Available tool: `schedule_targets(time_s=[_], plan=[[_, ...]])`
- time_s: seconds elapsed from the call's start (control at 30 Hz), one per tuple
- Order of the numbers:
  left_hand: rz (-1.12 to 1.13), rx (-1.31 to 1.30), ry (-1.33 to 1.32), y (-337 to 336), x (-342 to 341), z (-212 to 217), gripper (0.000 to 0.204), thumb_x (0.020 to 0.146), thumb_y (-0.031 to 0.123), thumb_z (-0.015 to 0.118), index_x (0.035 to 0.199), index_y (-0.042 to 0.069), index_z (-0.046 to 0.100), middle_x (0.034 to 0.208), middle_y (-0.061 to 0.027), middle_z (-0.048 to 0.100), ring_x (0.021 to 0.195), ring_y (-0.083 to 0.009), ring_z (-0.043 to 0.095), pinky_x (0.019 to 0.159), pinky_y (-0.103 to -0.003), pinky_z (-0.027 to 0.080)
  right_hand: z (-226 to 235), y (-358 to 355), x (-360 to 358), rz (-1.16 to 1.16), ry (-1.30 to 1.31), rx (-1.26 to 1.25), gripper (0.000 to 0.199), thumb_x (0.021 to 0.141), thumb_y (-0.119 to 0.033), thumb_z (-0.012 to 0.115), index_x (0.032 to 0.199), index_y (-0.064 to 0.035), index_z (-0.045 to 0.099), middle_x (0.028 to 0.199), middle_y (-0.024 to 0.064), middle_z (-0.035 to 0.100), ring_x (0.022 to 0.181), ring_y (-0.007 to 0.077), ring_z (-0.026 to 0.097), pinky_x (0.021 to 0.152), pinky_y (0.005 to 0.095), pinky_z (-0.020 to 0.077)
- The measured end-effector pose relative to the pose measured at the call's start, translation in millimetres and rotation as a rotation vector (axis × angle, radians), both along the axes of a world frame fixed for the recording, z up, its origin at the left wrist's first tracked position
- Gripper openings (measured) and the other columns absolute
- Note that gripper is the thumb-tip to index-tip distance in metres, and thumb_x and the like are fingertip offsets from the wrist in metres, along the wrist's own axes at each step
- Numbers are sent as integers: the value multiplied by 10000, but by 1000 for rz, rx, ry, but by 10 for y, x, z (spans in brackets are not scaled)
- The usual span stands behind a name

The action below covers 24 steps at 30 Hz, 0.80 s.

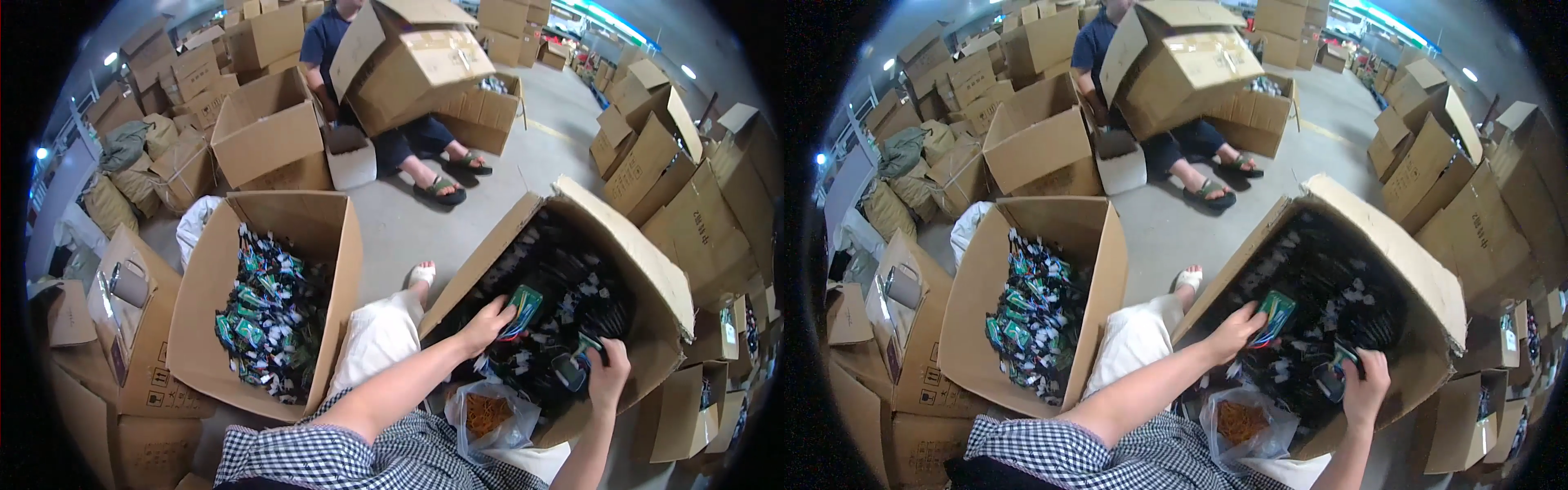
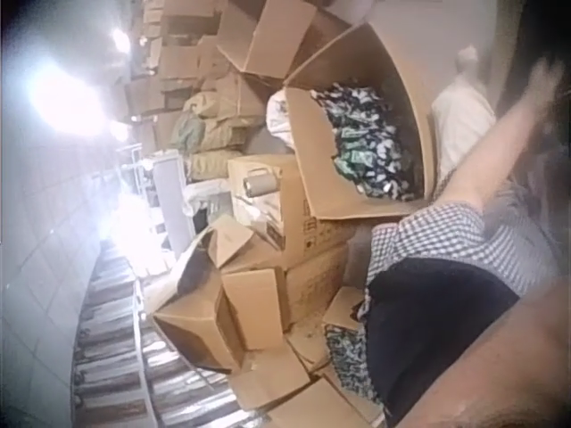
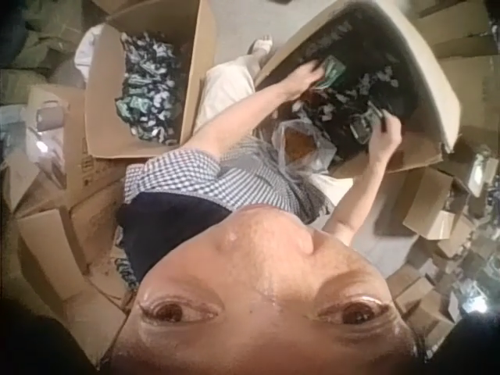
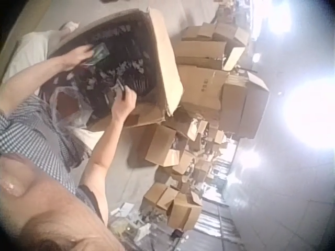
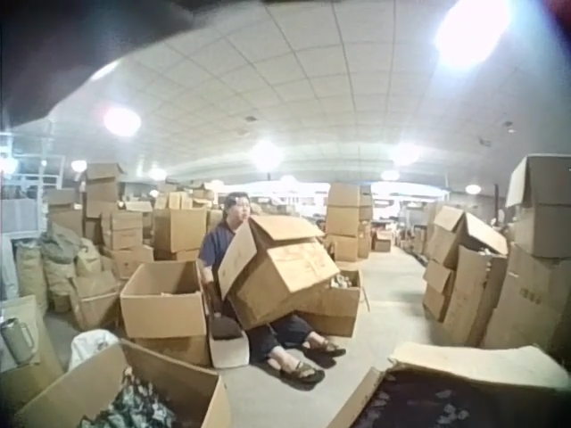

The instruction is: The person is packaging small electronic display modules by grouping them with rubber bands and placing them into bags.

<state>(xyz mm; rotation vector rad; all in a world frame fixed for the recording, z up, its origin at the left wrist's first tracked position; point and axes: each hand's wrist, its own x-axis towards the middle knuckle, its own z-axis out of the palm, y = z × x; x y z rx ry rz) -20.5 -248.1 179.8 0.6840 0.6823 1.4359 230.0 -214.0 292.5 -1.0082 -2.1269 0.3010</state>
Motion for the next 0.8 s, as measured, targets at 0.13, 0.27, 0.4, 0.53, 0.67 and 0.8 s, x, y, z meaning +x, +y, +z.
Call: schedule_targets(time_s=[0.13,0.27,0.4,0.53,0.67,0.8], plan=[[-92,-15,-421,-716,-90,810,295,992,229,421,1254,95,443,1034,-86,596,853,-192,646,703,-318,562,137,-562,129,197,805,-460,248,795,25,649,1035,-16,602,906,111,588,803,190,569,708,302,468],[-441,124,-505,-1037,-12,830,305,996,272,378,1191,95,532,955,-41,630,759,-103,628,601,-238,524,278,-1065,-424,592,1102,-797,294,880,-57,600,1163,-16,535,969,97,607,866,163,585,759,276,492],[-290,-18,-433,-1572,281,1125,471,990,481,341,1146,106,581,943,2,623,803,-73,599,713,-232,503,82,-1611,-934,248,1279,-932,271,944,-69,524,1211,-26,514,1025,60,626,893,119,611,780,263,514],[-228,-179,-107,-1705,382,951,490,988,483,341,1168,88,568,971,3,633,850,-65,603,750,-227,509,-43,-1917,-1103,57,1278,-806,298,951,-78,519,1242,-24,484,1055,37,582,903,98,570,800,239,486],[-106,-232,17,-1647,408,831,482,991,473,344,1211,98,552,1049,-28,632,878,-94,612,793,-259,513,-175,-1835,-1215,-37,1163,-689,363,950,-51,488,1310,-23,450,1181,75,545,1068,148,529,952,274,417],[-188,-320,-114,-1489,236,790,497,983,486,349,1213,88,539,1049,-30,624,923,-105,605,792,-261,513,-331,-1487,-1063,128,1056,-858,464,887,-42,583,1325,-2,433,1240,86,515,1118,176,516,979,304,398]])
